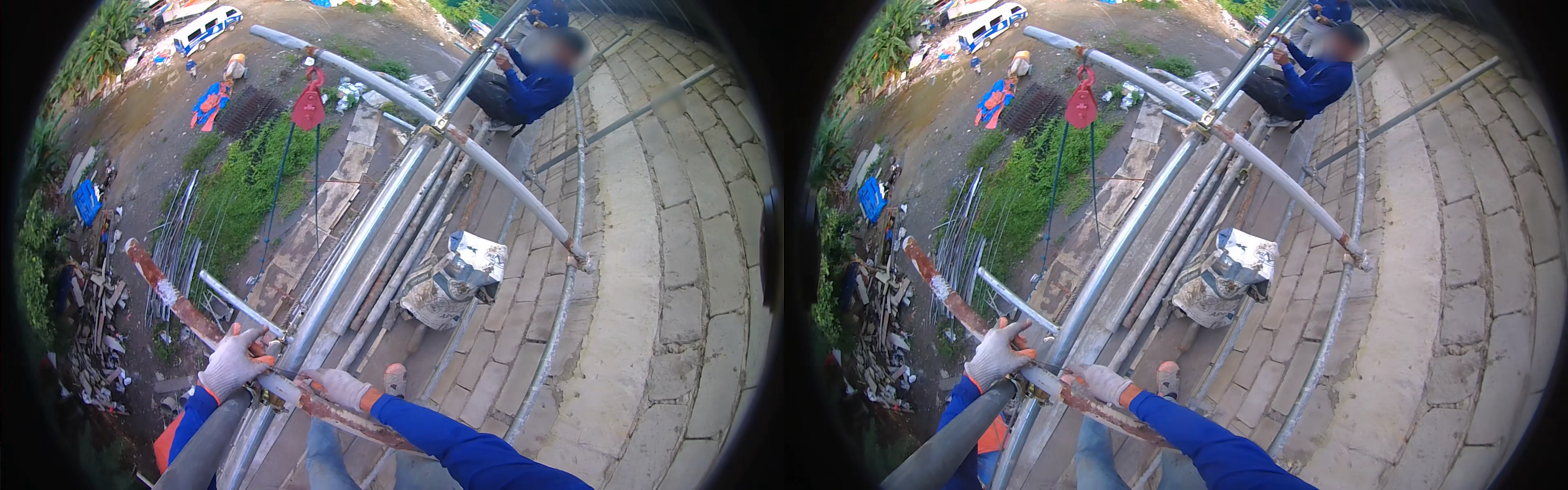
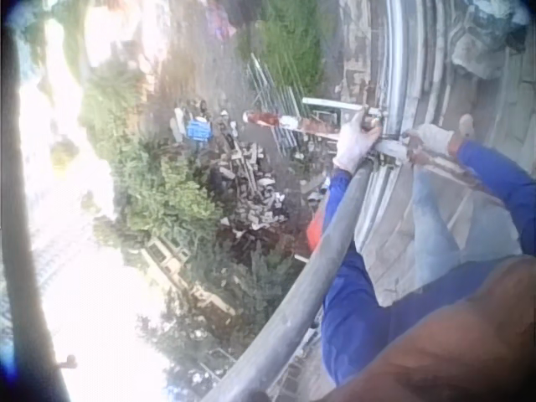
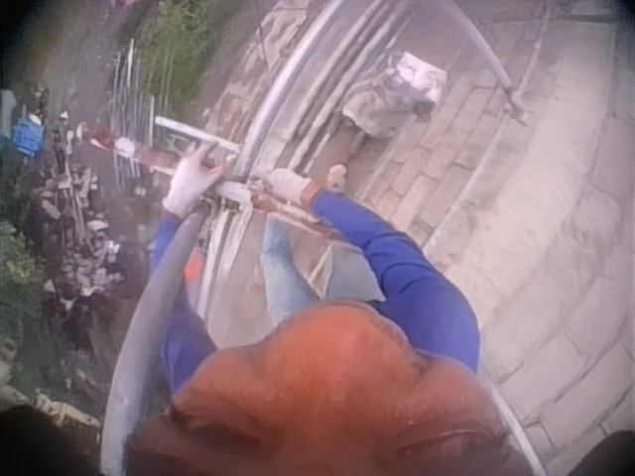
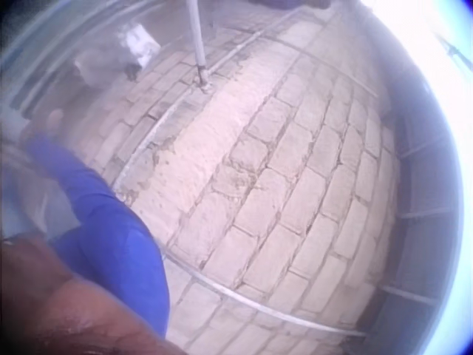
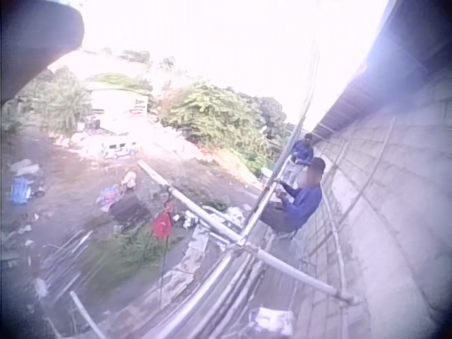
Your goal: The person assembles a metal scaffolding structure on a rooftop. They use a wrench to tighten couplers at the joints of metal poles, secure the connections, and move along the wooden planks to reach different sections of the frame.
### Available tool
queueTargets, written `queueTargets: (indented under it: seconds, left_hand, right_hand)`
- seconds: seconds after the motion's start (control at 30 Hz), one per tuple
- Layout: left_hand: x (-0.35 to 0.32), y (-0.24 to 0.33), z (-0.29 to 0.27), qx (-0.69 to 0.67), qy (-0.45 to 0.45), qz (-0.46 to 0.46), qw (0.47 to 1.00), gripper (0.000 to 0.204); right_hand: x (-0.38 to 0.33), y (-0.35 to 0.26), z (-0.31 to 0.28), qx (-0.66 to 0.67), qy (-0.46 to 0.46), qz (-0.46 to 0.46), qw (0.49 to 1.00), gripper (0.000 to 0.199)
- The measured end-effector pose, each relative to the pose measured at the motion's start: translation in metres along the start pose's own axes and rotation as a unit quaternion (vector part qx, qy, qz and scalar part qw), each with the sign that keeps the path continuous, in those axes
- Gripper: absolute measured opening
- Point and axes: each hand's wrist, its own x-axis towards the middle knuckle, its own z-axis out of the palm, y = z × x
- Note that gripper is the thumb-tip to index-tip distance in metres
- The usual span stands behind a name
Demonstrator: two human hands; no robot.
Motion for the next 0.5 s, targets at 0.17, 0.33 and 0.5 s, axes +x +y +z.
queueTargets:
  seconds: [0.17, 0.33, 0.5]
  left_hand:
    - [0.015, -0.007, 0.003, 0.023, -0.076, 0.014, 0.997, 0.065]
    - [0.009, -0.023, 0.0, 0.046, -0.132, 0.006, 0.99, 0.054]
    - [0.009, -0.015, -0.005, 0.05, -0.145, 0.018, 0.988, 0.049]
  right_hand:
    - [-0.018, -0.021, -0.021, -0.016, -0.035, 0.074, 0.997, 0.043]
    - [-0.023, -0.027, -0.024, -0.033, -0.066, 0.059, 0.995, 0.048]
    - [-0.051, -0.089, -0.045, -0.049, 0.026, 0.052, 0.997, 0.048]
